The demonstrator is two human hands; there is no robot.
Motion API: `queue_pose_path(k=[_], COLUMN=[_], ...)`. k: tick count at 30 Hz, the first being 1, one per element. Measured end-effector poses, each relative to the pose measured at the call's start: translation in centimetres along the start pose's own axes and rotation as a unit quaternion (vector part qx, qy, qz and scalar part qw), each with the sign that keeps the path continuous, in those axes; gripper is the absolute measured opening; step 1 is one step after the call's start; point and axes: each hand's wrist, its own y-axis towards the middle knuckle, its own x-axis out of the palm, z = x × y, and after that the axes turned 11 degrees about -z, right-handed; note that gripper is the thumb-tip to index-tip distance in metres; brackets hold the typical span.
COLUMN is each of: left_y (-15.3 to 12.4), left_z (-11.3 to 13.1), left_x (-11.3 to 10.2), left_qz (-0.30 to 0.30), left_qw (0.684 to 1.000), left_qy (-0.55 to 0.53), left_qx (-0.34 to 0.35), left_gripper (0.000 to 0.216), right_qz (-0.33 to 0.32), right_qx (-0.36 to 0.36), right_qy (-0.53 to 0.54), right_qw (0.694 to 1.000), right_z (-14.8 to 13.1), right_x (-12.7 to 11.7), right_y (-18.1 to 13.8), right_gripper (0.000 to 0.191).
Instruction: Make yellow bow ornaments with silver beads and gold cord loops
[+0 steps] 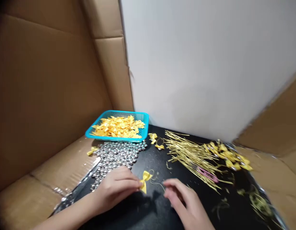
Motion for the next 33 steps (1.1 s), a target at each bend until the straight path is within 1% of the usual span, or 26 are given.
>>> queue_pose_path(k=[1, 2, 4, 7, 9, 12, 14, 16, 18, 19, 21, 24, 27, 30, 33], left_y=[0.8, 1.6, 2.9, 4.4, 5.2, 6.1, 6.5, 6.8, 6.8, 6.8, 6.7, 6.4, 6.2, 6.0, 5.5], left_z=[0.6, 1.1, 1.5, 1.9, 2.3, 3.2, 3.7, 4.0, 4.1, 4.1, 3.9, 3.3, 2.9, 2.5, 2.3], left_x=[0.5, 1.0, 1.7, 2.5, 3.0, 4.1, 5.2, 6.3, 7.2, 7.5, 7.9, 8.1, 8.1, 8.4, 8.9], left_qz=[-0.007, -0.016, -0.035, -0.059, -0.059, -0.053, -0.056, -0.059, -0.059, -0.058, -0.056, -0.055, -0.054, -0.056, -0.059], left_qw=[0.999, 0.995, 0.988, 0.974, 0.954, 0.915, 0.877, 0.824, 0.77, 0.75, 0.722, 0.699, 0.681, 0.67, 0.675], left_qy=[-0.042, -0.077, -0.127, -0.212, -0.292, -0.384, -0.428, -0.482, -0.536, -0.557, -0.585, -0.603, -0.612, -0.619, -0.62], left_qx=[0.031, 0.053, 0.076, 0.059, 0.013, -0.111, -0.211, -0.293, -0.34, -0.352, -0.365, -0.38, -0.398, -0.406, -0.396], left_gripper=[0.014, 0.014, 0.015, 0.021, 0.022, 0.01, 0.01, 0.012, 0.016, 0.018, 0.023, 0.026, 0.028, 0.029, 0.028], right_qz=[-0.026, -0.065, -0.099, -0.076, -0.05, -0.014, 0.012, 0.04, 0.054, 0.056, 0.066, 0.095, 0.088, 0.072, 0.071], right_qx=[0.032, 0.05, 0.052, 0.028, 0.018, 0.008, -0.004, -0.033, -0.066, -0.073, -0.06, 0.012, 0.068, 0.095, 0.094], right_qy=[0.037, 0.067, 0.078, 0.07, 0.086, 0.109, 0.099, 0.042, -0.027, -0.049, -0.05, 0.039, 0.154, 0.231, 0.235], right_qw=[0.998, 0.994, 0.991, 0.994, 0.995, 0.994, 0.995, 0.998, 0.996, 0.994, 0.995, 0.995, 0.982, 0.966, 0.965], right_z=[-0.6, -0.9, -0.9, 0.1, 0.8, 1.5, 1.7, 1.5, 1.2, 1.1, 1.1, 1.6, 2.3, 2.7, 2.5], right_x=[0.1, 0.2, 0.2, -0.2, -0.4, -0.8, -1.2, -1.8, -2.3, -2.4, -2.6, -2.2, -1.7, -1.3, -1.3], right_y=[0.5, 1.1, 1.7, 1.6, 1.1, 0.6, 0.6, 0.6, 0.6, 0.7, 0.9, 1.4, 1.8, 1.8, 1.6], right_gripper=[0.041, 0.048, 0.05, 0.053, 0.054, 0.057, 0.056, 0.045, 0.029, 0.024, 0.023, 0.029, 0.034, 0.039, 0.037])
